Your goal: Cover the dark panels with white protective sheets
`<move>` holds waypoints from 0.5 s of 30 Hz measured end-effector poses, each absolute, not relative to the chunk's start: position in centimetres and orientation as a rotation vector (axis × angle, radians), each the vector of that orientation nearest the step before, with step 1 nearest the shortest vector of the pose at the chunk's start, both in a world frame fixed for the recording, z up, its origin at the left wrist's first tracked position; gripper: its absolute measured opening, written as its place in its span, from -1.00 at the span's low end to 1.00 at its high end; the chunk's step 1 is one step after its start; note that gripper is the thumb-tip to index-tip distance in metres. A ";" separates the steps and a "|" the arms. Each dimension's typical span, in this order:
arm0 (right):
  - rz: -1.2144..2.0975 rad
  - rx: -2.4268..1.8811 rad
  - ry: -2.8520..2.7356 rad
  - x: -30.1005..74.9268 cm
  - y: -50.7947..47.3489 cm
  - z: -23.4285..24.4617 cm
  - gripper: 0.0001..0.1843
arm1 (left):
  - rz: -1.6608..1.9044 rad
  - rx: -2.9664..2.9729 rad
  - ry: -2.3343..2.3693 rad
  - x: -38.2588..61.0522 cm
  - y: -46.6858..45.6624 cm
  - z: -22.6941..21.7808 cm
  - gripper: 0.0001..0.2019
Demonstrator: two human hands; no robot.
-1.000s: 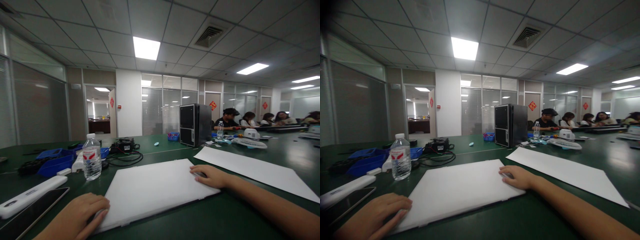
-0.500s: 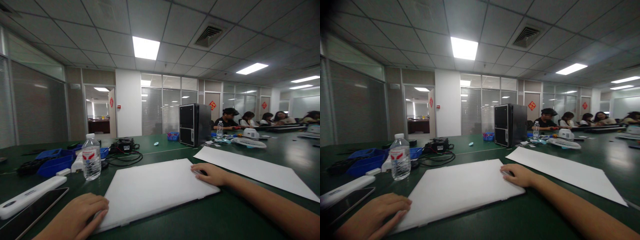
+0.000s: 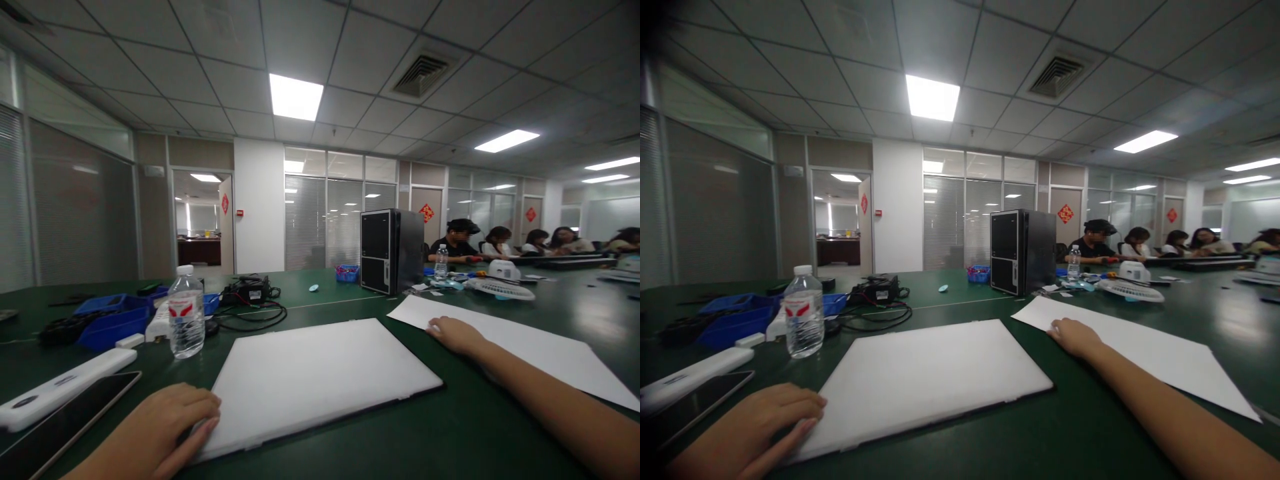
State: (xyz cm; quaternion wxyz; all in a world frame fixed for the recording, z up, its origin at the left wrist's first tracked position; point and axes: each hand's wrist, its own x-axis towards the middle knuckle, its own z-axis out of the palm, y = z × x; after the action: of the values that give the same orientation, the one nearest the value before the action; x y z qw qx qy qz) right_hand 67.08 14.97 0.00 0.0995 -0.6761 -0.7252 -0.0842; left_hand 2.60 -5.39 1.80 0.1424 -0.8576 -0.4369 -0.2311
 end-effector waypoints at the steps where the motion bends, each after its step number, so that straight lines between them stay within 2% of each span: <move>1: -0.260 -1.992 -2.154 66.8 14.8 0.2 -0.51 | -0.669 -2.472 -1.262 2.6 -5.4 1.8 -0.73; 9: -0.391 -1.890 -2.151 62.7 13.2 1.6 -0.47 | -0.688 -2.482 -1.223 2.1 -4.9 1.2 -0.75; 15: -0.325 -1.407 -2.460 58.1 9.8 3.5 -0.52 | -0.675 -2.465 -1.227 2.3 -5.0 1.4 -0.75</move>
State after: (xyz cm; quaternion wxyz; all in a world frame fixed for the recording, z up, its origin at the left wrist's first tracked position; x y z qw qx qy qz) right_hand 58.07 9.78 3.46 0.1440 -0.4879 -0.8535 -0.1126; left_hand 2.30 -4.95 1.37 0.1525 -0.8593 -0.4278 -0.2352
